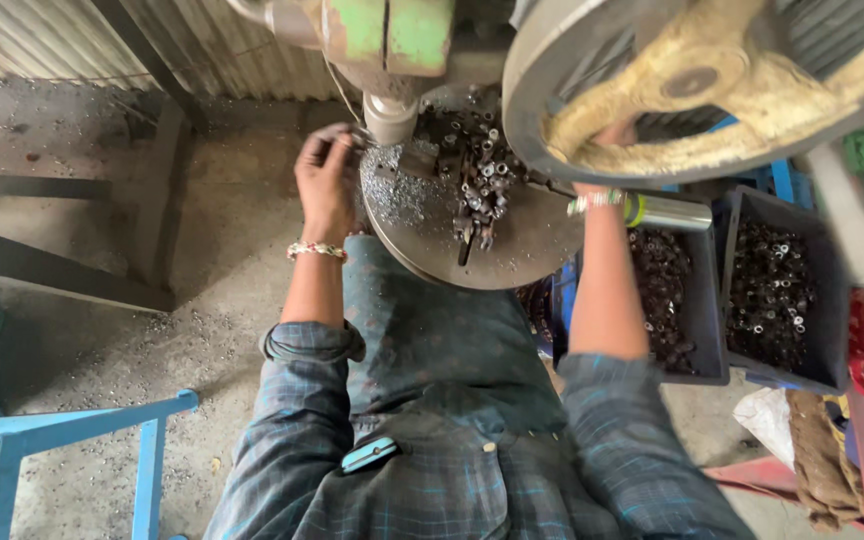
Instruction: The person sits at a bench-top drilling and tapping machine, picks small cylindrical metal parts one at a time from a round table, positions each under the machine spindle, and pulls the lever to tap threads into it. Finished parts are dropped into collection bins beside the machine.
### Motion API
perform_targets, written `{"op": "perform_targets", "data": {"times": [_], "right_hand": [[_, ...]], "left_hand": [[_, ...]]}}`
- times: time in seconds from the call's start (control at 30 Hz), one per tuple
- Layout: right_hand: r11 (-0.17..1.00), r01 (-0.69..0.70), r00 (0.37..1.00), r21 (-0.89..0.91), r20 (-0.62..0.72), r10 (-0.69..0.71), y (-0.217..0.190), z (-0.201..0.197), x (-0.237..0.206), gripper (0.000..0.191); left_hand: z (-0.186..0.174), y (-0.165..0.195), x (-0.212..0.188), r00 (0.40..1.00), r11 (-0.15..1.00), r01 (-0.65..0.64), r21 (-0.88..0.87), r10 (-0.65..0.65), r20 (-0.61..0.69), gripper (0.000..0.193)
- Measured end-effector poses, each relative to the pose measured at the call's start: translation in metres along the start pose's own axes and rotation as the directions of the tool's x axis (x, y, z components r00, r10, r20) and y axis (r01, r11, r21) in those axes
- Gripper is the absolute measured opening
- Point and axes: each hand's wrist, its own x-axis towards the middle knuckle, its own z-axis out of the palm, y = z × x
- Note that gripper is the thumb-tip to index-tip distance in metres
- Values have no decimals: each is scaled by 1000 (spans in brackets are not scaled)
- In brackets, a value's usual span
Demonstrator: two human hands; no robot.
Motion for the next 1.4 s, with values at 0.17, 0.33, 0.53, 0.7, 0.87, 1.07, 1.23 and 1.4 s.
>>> {"op": "perform_targets", "data": {"times": [0.17,0.33,0.53,0.7,0.87,1.07,1.23,1.4], "right_hand": [[956,-30,998,-293,48,46,12,-30,-62,40],[988,25,998,-151,-48,-32,16,-30,-63,44],[984,-16,998,-176,-64,4,9,-29,-64,47],[968,-19,1000,-249,-21,15,13,-29,-65,39],[927,6,999,-374,40,10,22,-24,-66,36],[935,84,991,-344,-72,-115,17,-21,-64,43],[991,49,991,-126,-118,-64,15,-18,-69,85],[992,57,993,-109,-96,-67,29,1,-56,86]], "left_hand": [[-11,25,4,992,988,-60,145,75,-104,11],[0,5,3,984,956,-92,278,131,-124,22],[12,-10,10,955,990,-25,138,64,-291,21],[14,-15,13,964,1000,16,-14,-19,-264,24],[16,-10,20,979,978,-8,207,50,-198,23],[14,-2,27,984,854,-40,518,124,-128,24],[8,-15,15,956,972,234,24,-226,-185,19],[-1,-22,17,953,961,274,45,-265,-145,19]]}}
